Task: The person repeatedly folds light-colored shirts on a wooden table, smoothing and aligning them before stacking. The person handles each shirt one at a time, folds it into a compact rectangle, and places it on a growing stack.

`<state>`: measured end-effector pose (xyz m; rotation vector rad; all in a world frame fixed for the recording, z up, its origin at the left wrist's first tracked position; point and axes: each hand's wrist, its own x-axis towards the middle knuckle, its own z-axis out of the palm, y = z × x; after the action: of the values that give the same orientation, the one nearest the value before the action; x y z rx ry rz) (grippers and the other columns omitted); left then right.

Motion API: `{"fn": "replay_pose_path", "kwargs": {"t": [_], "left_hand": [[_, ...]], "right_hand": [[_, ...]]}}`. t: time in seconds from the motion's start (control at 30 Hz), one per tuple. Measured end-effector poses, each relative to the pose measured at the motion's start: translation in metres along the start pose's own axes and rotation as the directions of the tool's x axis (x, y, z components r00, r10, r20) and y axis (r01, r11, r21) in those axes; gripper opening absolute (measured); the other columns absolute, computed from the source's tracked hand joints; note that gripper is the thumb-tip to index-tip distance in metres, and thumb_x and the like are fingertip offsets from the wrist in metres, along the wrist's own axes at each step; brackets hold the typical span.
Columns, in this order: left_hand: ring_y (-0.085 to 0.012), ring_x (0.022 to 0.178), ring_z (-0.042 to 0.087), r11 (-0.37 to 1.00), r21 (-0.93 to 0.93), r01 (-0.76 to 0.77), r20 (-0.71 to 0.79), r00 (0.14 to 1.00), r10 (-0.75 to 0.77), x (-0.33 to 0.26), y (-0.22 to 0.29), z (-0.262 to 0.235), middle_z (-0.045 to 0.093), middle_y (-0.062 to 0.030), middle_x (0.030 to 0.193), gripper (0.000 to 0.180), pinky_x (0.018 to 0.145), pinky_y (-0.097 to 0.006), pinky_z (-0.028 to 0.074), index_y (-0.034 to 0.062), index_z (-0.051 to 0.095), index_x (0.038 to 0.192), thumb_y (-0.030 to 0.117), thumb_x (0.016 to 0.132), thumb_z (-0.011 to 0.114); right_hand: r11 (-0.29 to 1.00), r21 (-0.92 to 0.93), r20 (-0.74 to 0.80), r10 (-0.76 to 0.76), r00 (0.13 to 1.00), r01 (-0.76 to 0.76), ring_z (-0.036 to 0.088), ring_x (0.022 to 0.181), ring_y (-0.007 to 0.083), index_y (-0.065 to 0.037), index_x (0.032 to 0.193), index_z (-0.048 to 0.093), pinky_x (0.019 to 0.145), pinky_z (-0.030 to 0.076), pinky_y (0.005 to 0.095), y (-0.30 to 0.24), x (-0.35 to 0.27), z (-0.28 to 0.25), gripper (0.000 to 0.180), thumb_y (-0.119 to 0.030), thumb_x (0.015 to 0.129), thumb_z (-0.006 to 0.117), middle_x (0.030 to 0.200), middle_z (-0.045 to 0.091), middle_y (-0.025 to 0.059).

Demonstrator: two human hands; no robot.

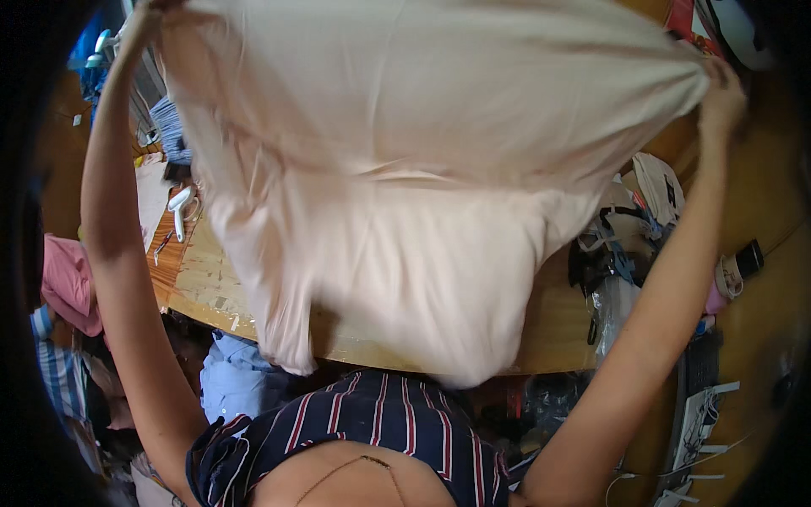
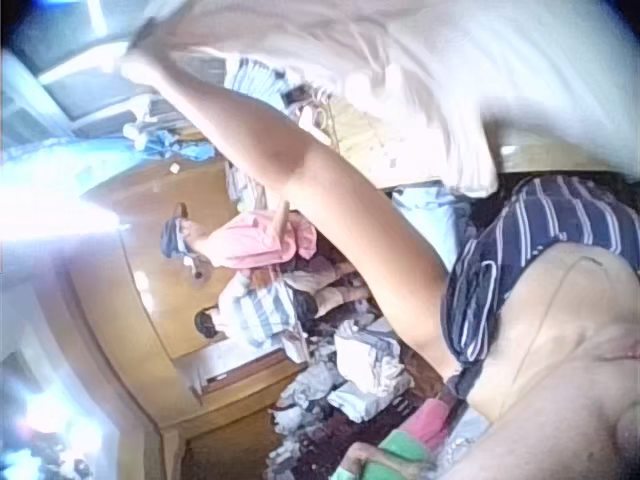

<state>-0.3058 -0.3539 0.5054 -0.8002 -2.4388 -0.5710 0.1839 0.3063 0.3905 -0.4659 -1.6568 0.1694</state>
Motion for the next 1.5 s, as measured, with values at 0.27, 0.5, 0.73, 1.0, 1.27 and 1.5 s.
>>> {"fn": "replay_pose_path", "kwargs": {"t": [0.27,0.5,0.73,1.0,1.27,1.5], "left_hand": [[-0.0257,0.090,0.052,0.686,-0.707,-0.171,-0.393,0.902,-0.179,-0.151,0.051,0.066,0.052,-0.0099,0.107,0.042,0.070,-0.035,0.047,0.0142,0.048,0.113,0.019,0.072,0.056],[-0.0287,0.098,0.047,0.520,-0.818,0.246,0.054,0.933,-0.356,-0.330,0.070,0.194,0.047,-0.0100,0.113,0.048,0.074,-0.037,0.045,0.0158,0.043,0.117,0.017,0.071,0.057],[-0.0317,0.106,0.041,0.427,-0.663,0.615,0.526,0.788,-0.319,-0.459,0.125,0.260,0.041,-0.0101,0.120,0.053,0.077,-0.039,0.043,0.0173,0.038,0.120,0.015,0.071,0.058],[-0.0350,0.109,0.039,0.799,-0.067,0.598,0.773,0.537,-0.338,-0.516,0.100,0.263,0.039,-0.0107,0.120,0.058,0.080,-0.042,0.041,0.0176,0.037,0.121,0.008,0.069,0.060],[-0.0263,0.124,0.021,0.885,0.329,0.331,0.335,0.835,-0.436,-0.499,0.145,0.347,0.028,-0.0079,0.133,0.046,0.092,-0.058,0.019,0.0289,0.036,0.125,0.042,0.081,0.043],[-0.0265,0.123,0.022,0.678,0.477,0.560,0.094,0.734,-0.672,-0.505,0.078,0.332,0.028,-0.0097,0.132,0.046,0.091,-0.058,0.017,0.0262,0.038,0.123,0.038,0.080,0.047]], "right_hand": [[0.767,0.602,0.174,0.144,0.974,-0.221,0.051,0.078,0.0105,-0.003,0.099,0.054,0.069,0.040,0.0229,0.126,0.014,-0.158,0.021,-0.018,0.085,0.048,0.086,0.055,0.0030],[0.556,0.627,0.255,0.516,0.818,-0.546,0.045,0.096,0.0182,0.000,0.112,0.040,0.083,0.037,0.0291,0.063,-0.209,-0.151,0.037,-0.024,0.086,0.049,0.107,0.045,0.0100],[0.114,0.419,0.589,0.721,0.365,-0.901,0.049,0.079,0.0108,-0.006,0.088,0.047,0.067,0.043,0.0234,0.058,-0.368,-0.192,0.014,-0.020,0.085,0.050,0.089,0.051,0.0038],[0.316,-0.837,0.442,0.872,-0.211,-0.446,0.056,0.075,0.0220,-0.003,0.090,0.046,0.057,0.048,0.0309,0.050,-0.404,-0.196,0.023,-0.001,0.070,0.057,0.088,0.053,0.0138],[0.552,-0.832,0.468,0.646,0.603,0.056,0.041,0.105,0.0349,-0.018,0.121,0.039,0.083,0.036,0.0453,0.038,-0.464,-0.100,0.043,-0.037,0.082,0.044,0.118,0.040,0.0154],[0.314,-0.937,0.348,0.807,0.477,0.153,0.037,0.111,0.0317,-0.025,0.124,0.034,0.085,0.033,0.0474,0.006,-0.452,-0.132,0.045,-0.039,0.083,0.043,0.123,0.036,0.0143]]}}
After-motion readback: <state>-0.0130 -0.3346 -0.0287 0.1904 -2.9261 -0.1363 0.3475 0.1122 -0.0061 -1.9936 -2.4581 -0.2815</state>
